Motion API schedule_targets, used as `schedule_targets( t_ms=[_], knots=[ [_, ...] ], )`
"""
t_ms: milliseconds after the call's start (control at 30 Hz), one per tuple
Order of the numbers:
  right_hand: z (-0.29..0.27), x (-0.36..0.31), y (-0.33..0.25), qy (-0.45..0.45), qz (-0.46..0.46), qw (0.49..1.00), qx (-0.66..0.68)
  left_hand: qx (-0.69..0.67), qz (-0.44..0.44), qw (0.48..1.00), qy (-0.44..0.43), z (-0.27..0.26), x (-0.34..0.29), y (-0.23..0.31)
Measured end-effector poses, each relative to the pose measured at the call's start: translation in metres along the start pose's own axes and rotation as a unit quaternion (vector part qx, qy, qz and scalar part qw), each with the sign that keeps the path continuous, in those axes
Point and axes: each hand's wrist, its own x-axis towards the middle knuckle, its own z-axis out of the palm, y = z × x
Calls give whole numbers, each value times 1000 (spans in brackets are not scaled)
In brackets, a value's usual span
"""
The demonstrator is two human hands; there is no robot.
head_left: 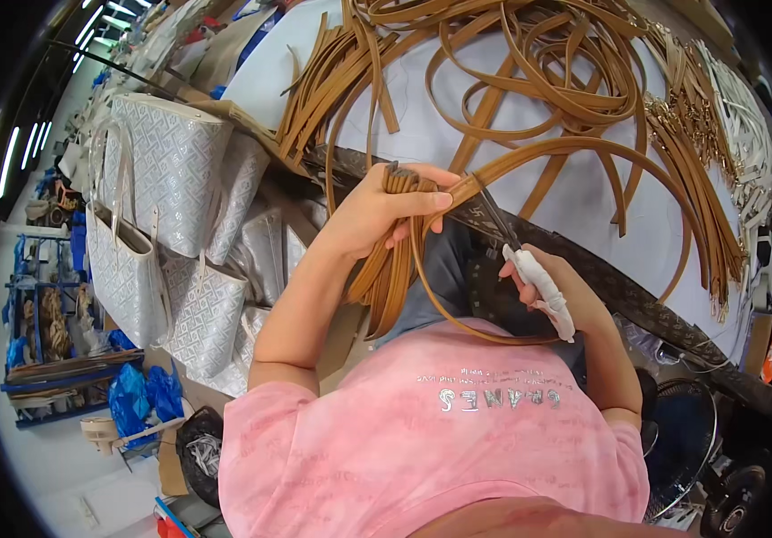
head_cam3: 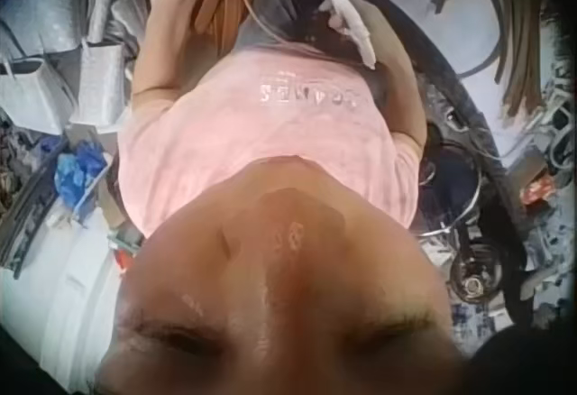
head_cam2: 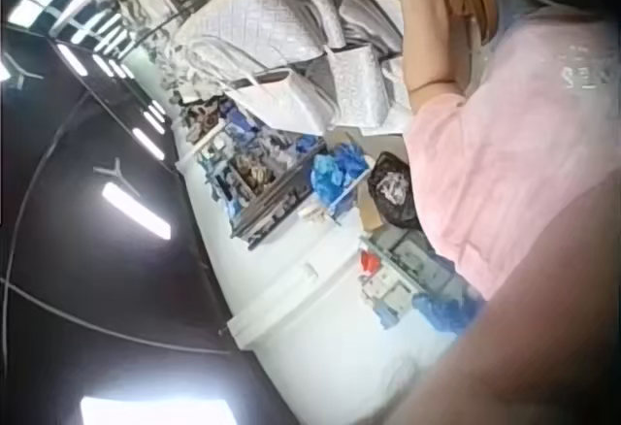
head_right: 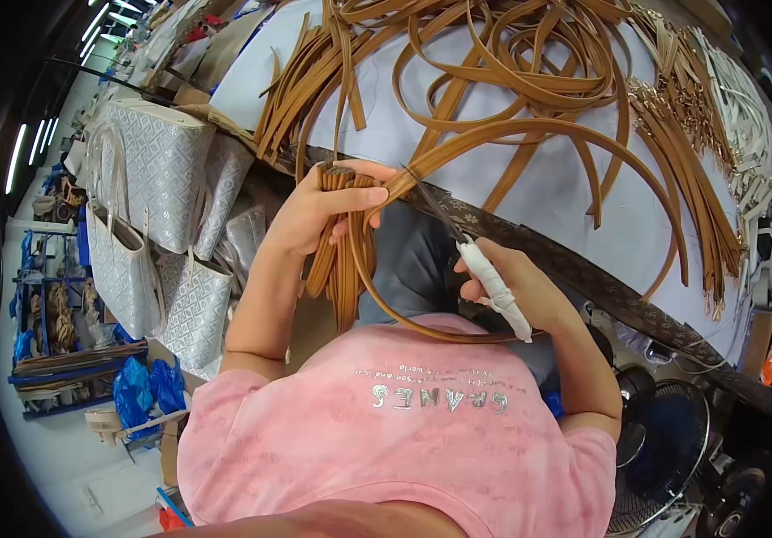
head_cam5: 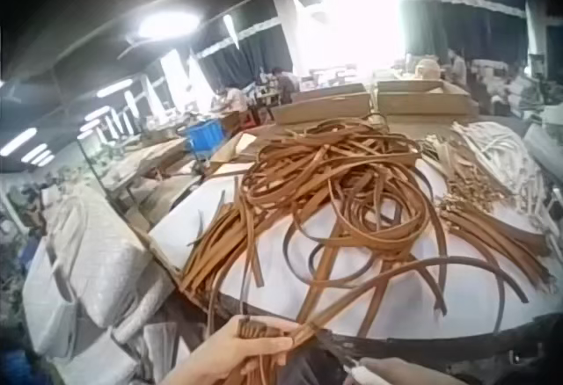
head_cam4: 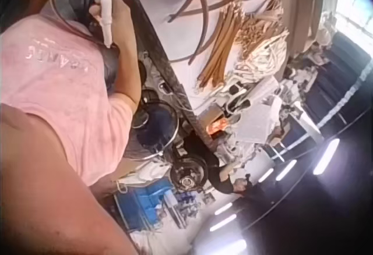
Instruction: Cutting long leather strips into shorter segments using a pair of scissors on a factory workbench.
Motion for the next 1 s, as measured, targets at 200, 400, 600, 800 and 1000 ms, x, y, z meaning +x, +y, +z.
schedule_targets(
  t_ms=[200, 400, 600, 800, 1000],
  knots=[
    [3, -4, -10, 30, -44, 994, -95, -10, -1, 1000, 18, 3, -1, -5],
    [-1, -2, -12, 43, -85, 987, -128, -6, 5, 1000, 24, 2, 2, -7],
    [-20, 12, -16, 80, -29, 991, -102, -28, 29, 999, 36, 4, 29, -23],
    [-25, 20, 2, 297, -257, 864, -315, 10, 97, 991, 93, 20, 20, -24],
    [-23, 12, -4, 446, -381, 619, -523, 42, 137, 979, 144, 38, 6, -15]
  ],
)
